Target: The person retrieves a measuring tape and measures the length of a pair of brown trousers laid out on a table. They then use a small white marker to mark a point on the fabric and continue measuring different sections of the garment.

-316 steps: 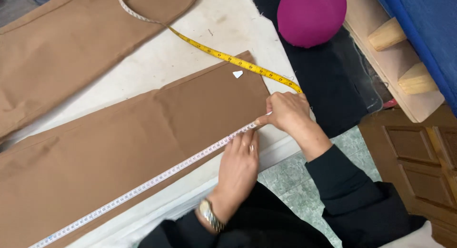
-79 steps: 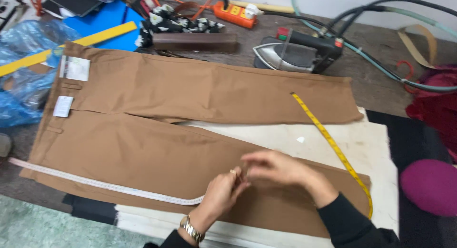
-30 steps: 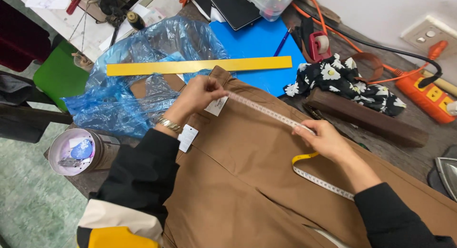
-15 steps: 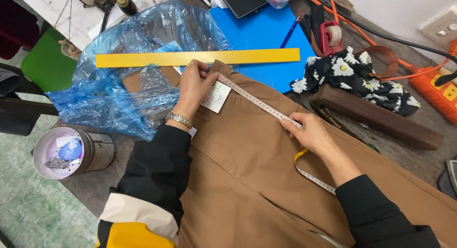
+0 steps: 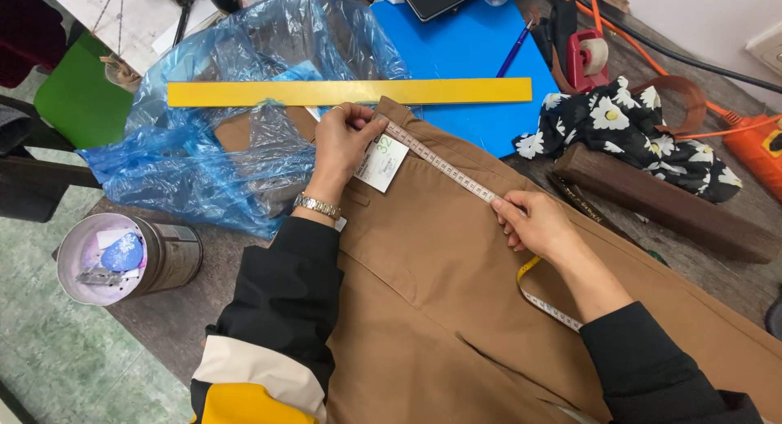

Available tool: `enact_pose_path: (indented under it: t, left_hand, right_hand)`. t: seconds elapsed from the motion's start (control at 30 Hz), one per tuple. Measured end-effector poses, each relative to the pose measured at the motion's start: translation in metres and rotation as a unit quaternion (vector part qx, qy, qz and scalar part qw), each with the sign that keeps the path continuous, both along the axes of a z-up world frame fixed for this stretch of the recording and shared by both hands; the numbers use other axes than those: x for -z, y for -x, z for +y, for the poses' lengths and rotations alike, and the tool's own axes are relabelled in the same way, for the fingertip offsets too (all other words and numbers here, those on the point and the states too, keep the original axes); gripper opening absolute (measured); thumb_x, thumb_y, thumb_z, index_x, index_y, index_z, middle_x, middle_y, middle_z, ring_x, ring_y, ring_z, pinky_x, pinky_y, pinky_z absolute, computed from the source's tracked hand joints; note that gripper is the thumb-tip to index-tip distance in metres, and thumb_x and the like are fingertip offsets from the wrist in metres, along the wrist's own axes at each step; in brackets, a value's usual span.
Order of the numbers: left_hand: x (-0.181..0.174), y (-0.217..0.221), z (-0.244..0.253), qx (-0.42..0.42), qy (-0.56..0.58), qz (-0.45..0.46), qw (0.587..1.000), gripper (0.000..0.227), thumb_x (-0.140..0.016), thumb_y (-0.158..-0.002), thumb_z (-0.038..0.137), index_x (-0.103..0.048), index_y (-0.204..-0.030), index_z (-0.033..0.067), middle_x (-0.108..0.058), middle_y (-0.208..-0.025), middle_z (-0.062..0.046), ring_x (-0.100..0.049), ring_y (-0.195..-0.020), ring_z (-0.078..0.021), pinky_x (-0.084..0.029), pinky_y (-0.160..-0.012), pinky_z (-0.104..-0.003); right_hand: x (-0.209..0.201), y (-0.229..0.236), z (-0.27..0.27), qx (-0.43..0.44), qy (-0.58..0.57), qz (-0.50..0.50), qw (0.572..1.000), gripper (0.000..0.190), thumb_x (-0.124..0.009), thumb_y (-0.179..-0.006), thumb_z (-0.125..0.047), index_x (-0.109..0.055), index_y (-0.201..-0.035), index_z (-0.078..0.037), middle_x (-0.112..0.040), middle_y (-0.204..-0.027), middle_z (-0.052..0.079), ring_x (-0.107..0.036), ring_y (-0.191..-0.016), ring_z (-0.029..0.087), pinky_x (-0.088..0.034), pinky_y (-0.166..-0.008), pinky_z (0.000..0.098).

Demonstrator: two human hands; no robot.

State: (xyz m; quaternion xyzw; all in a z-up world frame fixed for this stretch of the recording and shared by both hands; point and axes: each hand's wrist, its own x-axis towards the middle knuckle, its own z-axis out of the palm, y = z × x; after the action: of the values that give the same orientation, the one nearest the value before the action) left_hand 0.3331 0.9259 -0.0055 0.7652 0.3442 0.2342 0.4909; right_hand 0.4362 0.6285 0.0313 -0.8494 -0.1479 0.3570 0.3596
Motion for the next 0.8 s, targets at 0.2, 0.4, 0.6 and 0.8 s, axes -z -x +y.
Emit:
enact_pose_path:
  t: [0.2, 0.4, 0.6, 0.8]
  left_hand:
    - [-0.003, 0.000, -0.002, -0.012, 0.027, -0.010, 1.000, 0.023, -0.086, -0.069, 0.023, -0.073, -0.083, 0.0107, -0.062, -0.066, 0.001, -0.055, -0.055, -0.0059, -0.046, -0.050, -0.019]
    - [0.001, -0.002, 0.000, -0.013, 0.034, -0.021, 0.999, 0.020, -0.086, -0.069, 0.021, -0.075, -0.083, 0.0111, -0.062, -0.064, 0.002, -0.056, -0.056, -0.0042, -0.048, -0.051, -0.017]
    - [-0.013, -0.001, -0.006, -0.018, 0.048, -0.021, 0.998, 0.023, -0.087, -0.067, 0.020, -0.075, -0.083, 0.0080, -0.061, -0.063, 0.000, -0.057, -0.058, -0.0053, -0.048, -0.054, -0.018]
    - [-0.017, 0.000, -0.008, -0.028, 0.044, -0.018, 0.998, 0.024, -0.088, -0.066, 0.019, -0.075, -0.082, 0.0077, -0.061, -0.063, 0.000, -0.059, -0.059, -0.0062, -0.049, -0.055, -0.018]
  right_hand:
    - [0.004, -0.001, -0.002, 0.009, -0.005, 0.011, 1.000, 0.033, -0.059, -0.094, -0.021, -0.065, -0.072, 0.003, -0.061, -0.060, 0.021, -0.064, -0.045, 0.026, -0.058, -0.041, 0.0342]
    - [0.005, 0.000, -0.002, 0.009, -0.009, 0.007, 1.000, 0.034, -0.059, -0.095, -0.022, -0.064, -0.071, 0.003, -0.060, -0.059, 0.021, -0.063, -0.045, 0.025, -0.058, -0.042, 0.0339]
    - [0.000, 0.002, -0.001, 0.011, -0.007, 0.003, 1.000, 0.035, -0.059, -0.095, -0.022, -0.064, -0.071, 0.003, -0.061, -0.060, 0.022, -0.064, -0.046, 0.025, -0.058, -0.043, 0.0340]
    - [-0.004, 0.004, 0.000, 0.016, -0.006, 0.004, 1.000, 0.034, -0.059, -0.095, -0.021, -0.064, -0.071, 0.003, -0.060, -0.059, 0.021, -0.063, -0.046, 0.025, -0.058, -0.043, 0.0338]
